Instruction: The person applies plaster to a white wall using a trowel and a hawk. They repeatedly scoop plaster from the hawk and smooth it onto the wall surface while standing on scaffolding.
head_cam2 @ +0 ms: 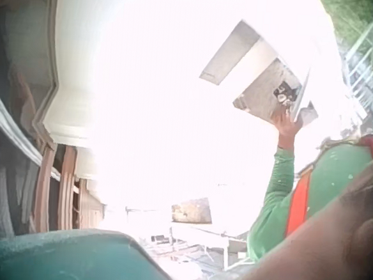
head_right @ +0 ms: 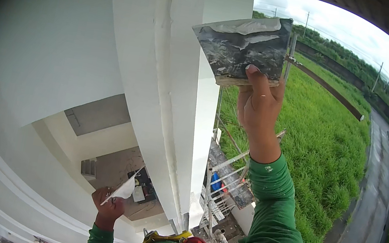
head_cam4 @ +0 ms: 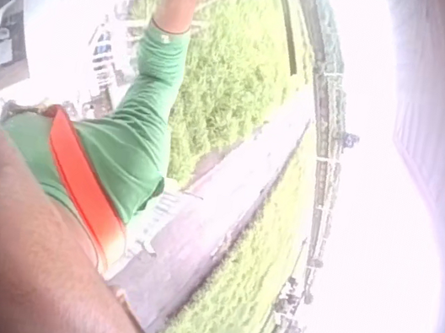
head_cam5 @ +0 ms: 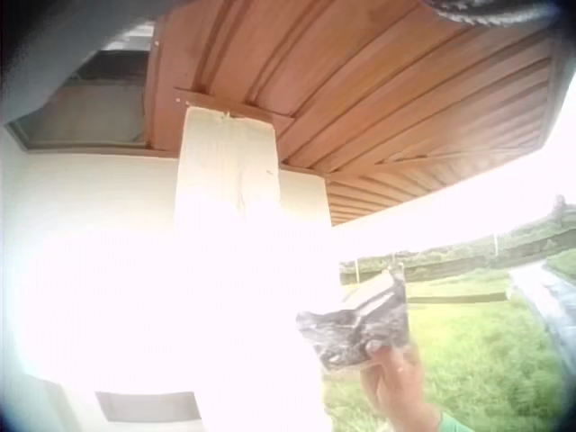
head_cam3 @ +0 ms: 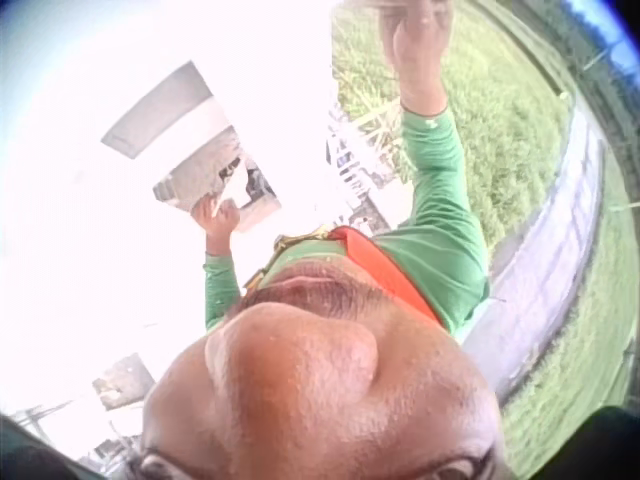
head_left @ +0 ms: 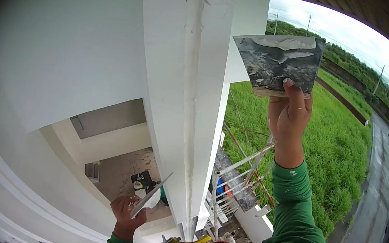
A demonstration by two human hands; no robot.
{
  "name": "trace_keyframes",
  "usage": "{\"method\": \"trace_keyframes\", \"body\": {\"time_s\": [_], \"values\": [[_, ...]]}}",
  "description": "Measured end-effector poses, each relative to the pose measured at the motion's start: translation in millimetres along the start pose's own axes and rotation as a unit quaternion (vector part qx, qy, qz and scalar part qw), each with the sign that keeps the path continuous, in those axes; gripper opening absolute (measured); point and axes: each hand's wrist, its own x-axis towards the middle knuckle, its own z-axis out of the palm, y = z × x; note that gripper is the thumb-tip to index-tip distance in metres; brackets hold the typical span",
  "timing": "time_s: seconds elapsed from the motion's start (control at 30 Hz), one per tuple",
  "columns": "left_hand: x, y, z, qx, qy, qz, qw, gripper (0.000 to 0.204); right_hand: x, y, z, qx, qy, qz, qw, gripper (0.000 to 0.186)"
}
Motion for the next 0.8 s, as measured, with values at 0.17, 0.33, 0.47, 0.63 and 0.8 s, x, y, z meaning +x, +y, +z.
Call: {"method": "trace_keyframes", "body": {"time_s": [0.17, 0.33, 0.47, 0.63, 0.8], "values": [[-62, 13, 6, 0.040, 0.018, -0.087, 0.995, 0.021, 182, -23, 63, -0.514, -0.140, -0.565, 0.631, 0.051], [-112, 36, -24, 0.004, -0.125, -0.280, 0.952, 0.024, 281, -56, 126, -0.611, -0.226, -0.680, 0.336, 0.061], [-137, 45, -33, -0.022, -0.079, -0.315, 0.945, 0.016, 295, -64, 148, -0.619, -0.232, -0.685, 0.306, 0.062], [-166, 51, -21, 0.000, -0.113, -0.336, 0.935, 0.017, 293, -59, 153, -0.641, -0.249, -0.674, 0.272, 0.062], [-192, 52, 0, 0.007, -0.140, -0.343, 0.929, 0.018, 293, -57, 156, -0.629, -0.252, -0.679, 0.284, 0.061]]}}
